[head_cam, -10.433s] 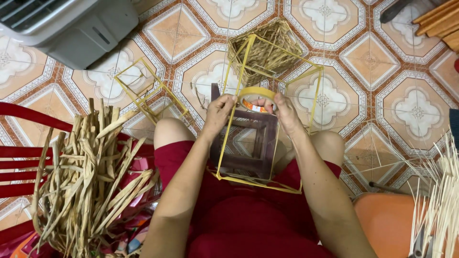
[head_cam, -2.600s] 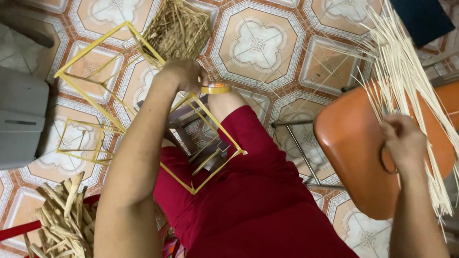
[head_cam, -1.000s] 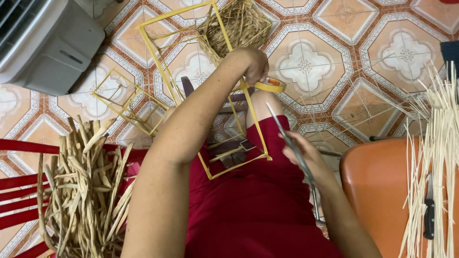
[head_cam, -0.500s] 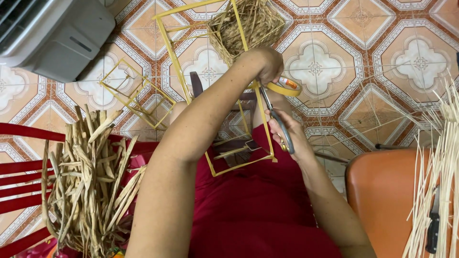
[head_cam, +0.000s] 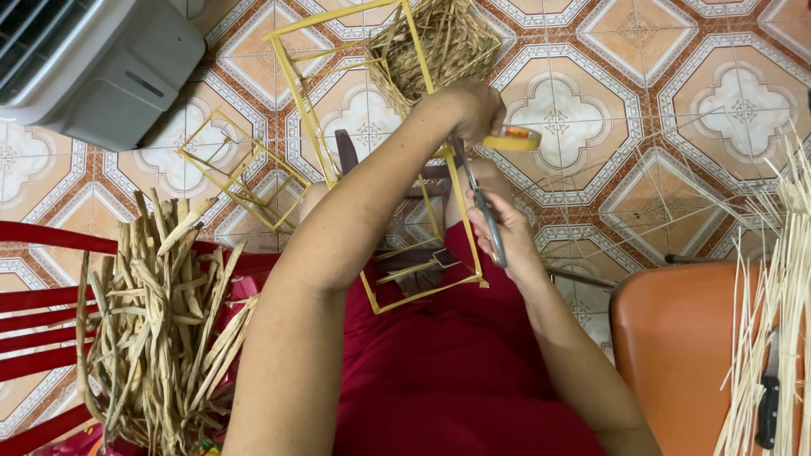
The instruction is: Assembling a small rectangular wooden frame using tape, sticks, and scissors.
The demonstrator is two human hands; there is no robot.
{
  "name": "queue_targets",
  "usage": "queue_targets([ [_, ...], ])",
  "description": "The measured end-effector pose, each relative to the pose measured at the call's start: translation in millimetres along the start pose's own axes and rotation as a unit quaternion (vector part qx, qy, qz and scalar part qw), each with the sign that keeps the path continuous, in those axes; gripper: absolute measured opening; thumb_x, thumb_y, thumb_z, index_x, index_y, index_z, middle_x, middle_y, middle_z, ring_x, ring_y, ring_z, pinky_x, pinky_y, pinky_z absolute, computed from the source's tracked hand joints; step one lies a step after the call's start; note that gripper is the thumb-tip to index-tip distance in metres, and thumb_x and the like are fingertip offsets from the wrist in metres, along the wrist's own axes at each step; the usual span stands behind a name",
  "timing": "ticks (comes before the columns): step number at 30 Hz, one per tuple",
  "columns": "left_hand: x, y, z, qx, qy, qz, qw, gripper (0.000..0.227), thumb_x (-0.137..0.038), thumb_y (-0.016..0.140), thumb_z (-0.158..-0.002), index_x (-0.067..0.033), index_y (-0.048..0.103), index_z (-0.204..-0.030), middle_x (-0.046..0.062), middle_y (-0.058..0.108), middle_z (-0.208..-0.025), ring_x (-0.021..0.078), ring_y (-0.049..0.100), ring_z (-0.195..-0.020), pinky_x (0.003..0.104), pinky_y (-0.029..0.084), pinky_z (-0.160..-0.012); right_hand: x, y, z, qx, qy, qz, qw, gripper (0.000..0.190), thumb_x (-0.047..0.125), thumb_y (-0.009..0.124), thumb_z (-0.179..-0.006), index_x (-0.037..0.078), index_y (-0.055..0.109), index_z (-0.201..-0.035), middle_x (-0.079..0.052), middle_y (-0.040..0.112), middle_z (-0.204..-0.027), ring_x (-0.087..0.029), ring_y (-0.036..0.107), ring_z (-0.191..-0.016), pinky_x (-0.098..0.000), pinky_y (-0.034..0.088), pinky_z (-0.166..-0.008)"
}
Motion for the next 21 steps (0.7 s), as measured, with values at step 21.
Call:
queue_targets([
  [21,33,78,42,-0.448,0.201,-0.041,0.87,0.039,0.001,0.061,-0.087,-0.0143,0.048,-0.121,0.01,0.056,-0.107,0.0303,0.067,-0.085,0.042,0.058,-0.073,-58,2,43,0.0,-0.103,-0.13,0.986,0.055,0.0,0.064,-0.092,-0.003,0.046,-0.144,-0.016,0.073,-0.095,-0.021,0.075,-0.082,-0.0343,0.067,-0.076],
])
Point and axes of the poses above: each hand's wrist, its own z-axis away from the middle knuckle, its own y-axis out of the palm, x = y × z, the point moved 1 cm from there along -z, towards the middle knuckle
